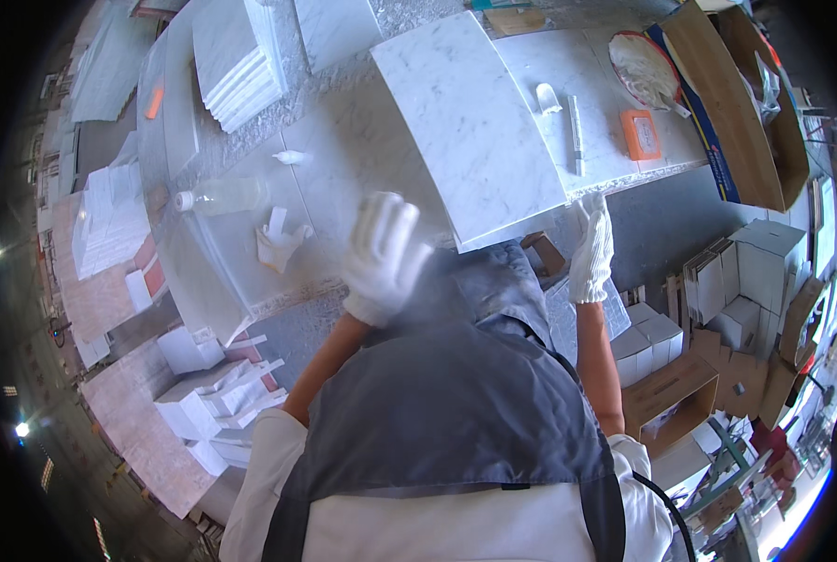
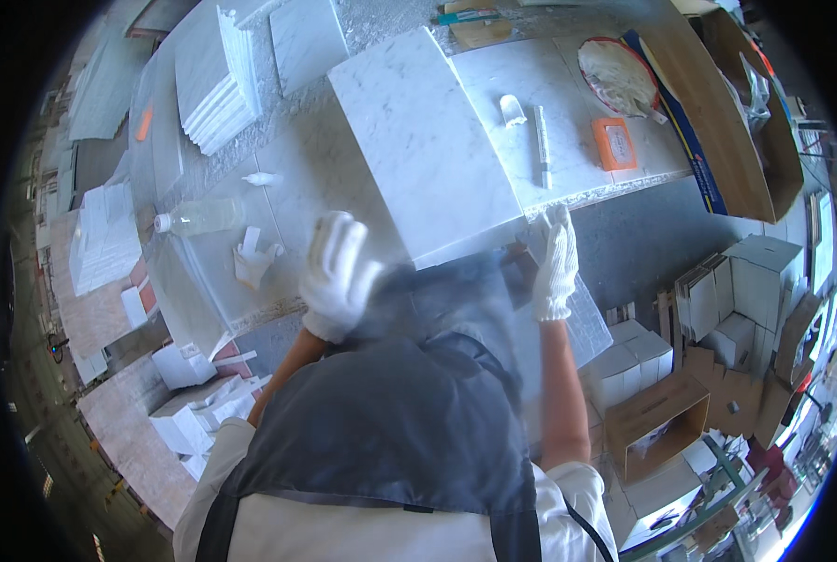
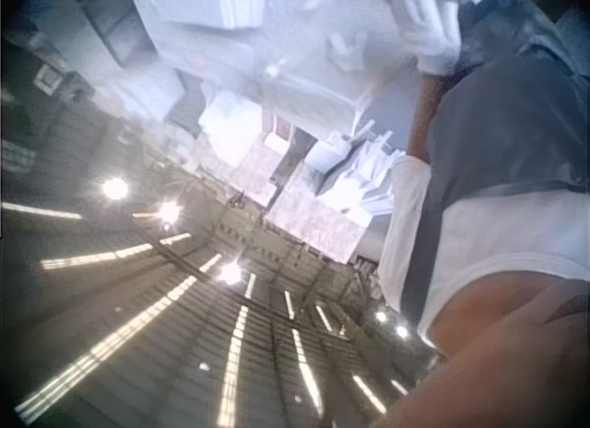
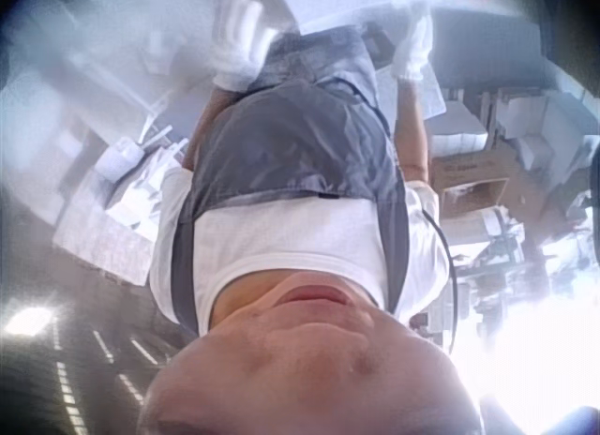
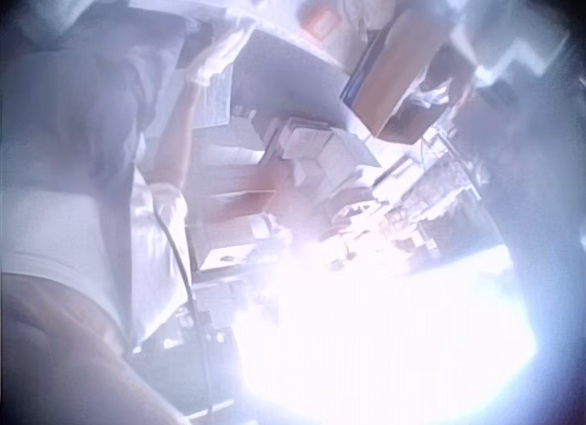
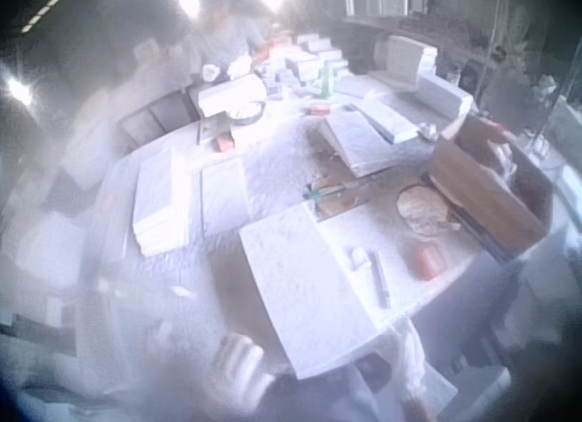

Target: The person retrieves a stack of white rectangular stone tiles from a rack, places them on a workbench, and then uses a small metal scraper to scrape and smooth the edges of a single tile. The person repeatedly scrapes different edges of the tile while holding it steady with the other hand.

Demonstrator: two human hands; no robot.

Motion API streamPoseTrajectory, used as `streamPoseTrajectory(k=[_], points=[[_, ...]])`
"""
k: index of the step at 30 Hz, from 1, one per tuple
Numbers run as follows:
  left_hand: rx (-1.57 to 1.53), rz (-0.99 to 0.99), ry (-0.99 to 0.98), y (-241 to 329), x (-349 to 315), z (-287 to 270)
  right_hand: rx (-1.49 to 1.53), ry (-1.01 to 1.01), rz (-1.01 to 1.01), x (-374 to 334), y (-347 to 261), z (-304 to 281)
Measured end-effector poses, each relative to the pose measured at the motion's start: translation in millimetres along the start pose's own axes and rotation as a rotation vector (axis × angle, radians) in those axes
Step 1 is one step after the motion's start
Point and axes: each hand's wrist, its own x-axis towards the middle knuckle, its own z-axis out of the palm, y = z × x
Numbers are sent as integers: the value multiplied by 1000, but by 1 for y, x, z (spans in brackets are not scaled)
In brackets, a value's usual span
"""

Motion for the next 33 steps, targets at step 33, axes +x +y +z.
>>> streamPoseTrajectory(k=[33], points=[[-580,-1094,-215,9,51,54,-996,-278,-788,-10,-73,29]])
